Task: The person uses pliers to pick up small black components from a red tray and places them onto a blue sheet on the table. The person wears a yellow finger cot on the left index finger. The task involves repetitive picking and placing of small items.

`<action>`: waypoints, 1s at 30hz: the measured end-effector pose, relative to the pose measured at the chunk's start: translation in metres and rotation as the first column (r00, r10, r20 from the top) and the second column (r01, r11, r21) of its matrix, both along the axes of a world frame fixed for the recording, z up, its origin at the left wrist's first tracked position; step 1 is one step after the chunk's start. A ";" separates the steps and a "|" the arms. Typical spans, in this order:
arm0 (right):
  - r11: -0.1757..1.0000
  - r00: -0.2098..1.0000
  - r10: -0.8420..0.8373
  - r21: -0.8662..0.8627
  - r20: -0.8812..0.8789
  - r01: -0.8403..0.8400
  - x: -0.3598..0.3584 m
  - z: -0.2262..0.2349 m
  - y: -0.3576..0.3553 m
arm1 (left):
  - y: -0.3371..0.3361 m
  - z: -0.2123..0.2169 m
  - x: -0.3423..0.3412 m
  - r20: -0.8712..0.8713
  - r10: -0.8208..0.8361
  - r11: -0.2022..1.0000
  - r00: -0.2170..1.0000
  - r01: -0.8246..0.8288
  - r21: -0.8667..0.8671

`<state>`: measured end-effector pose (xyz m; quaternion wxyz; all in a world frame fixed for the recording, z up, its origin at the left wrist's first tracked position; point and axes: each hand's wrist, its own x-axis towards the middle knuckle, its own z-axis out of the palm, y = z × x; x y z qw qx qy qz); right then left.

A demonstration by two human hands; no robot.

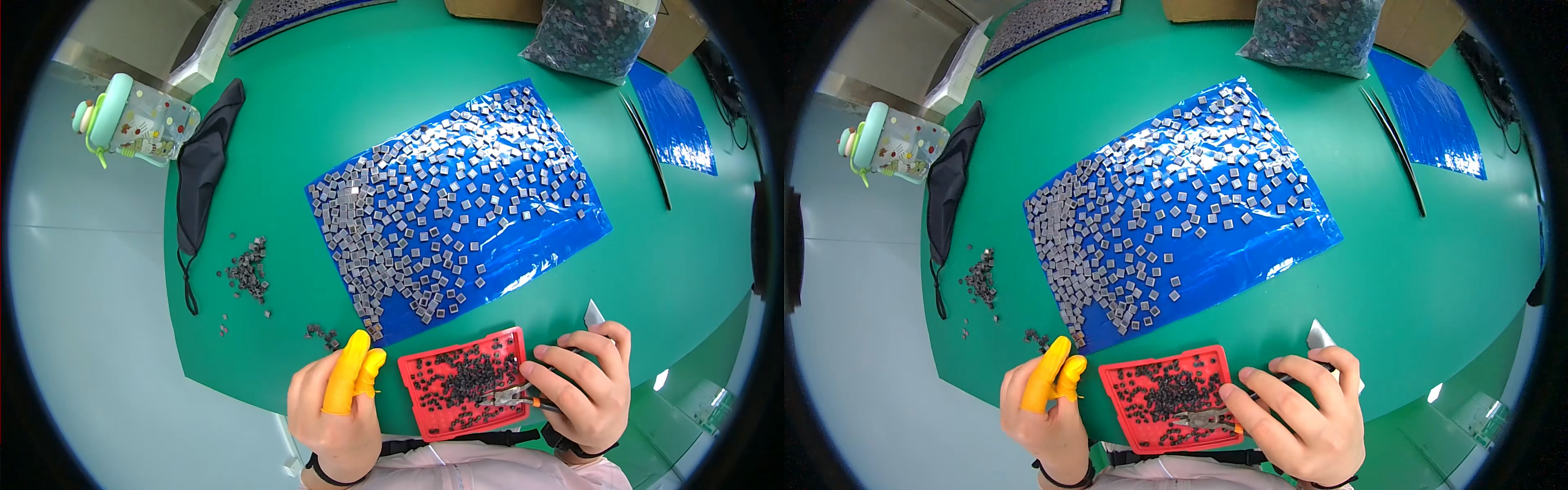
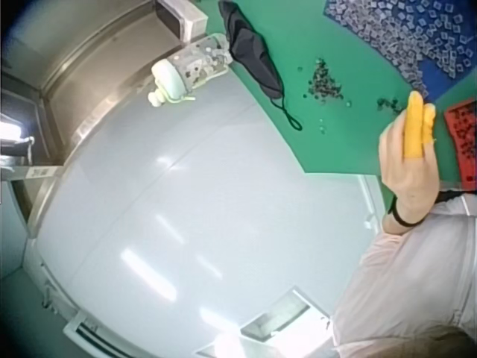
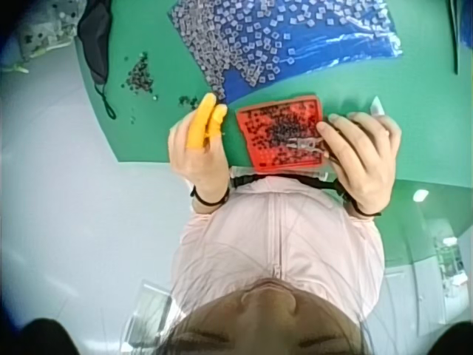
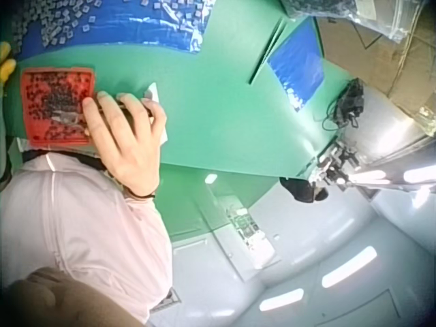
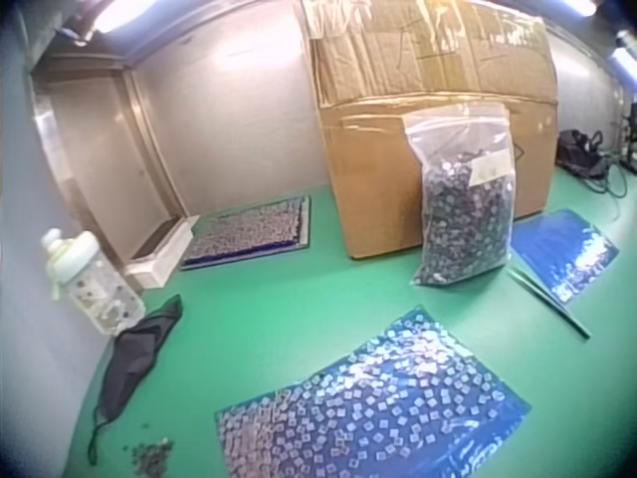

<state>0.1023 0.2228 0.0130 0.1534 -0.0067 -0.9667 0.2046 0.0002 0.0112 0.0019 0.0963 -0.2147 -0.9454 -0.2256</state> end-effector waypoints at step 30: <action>0.998 0.995 -0.061 -0.024 0.073 0.063 -0.003 0.001 -0.002 | -0.001 -0.001 -0.004 0.124 0.003 0.970 0.992 -0.033 0.243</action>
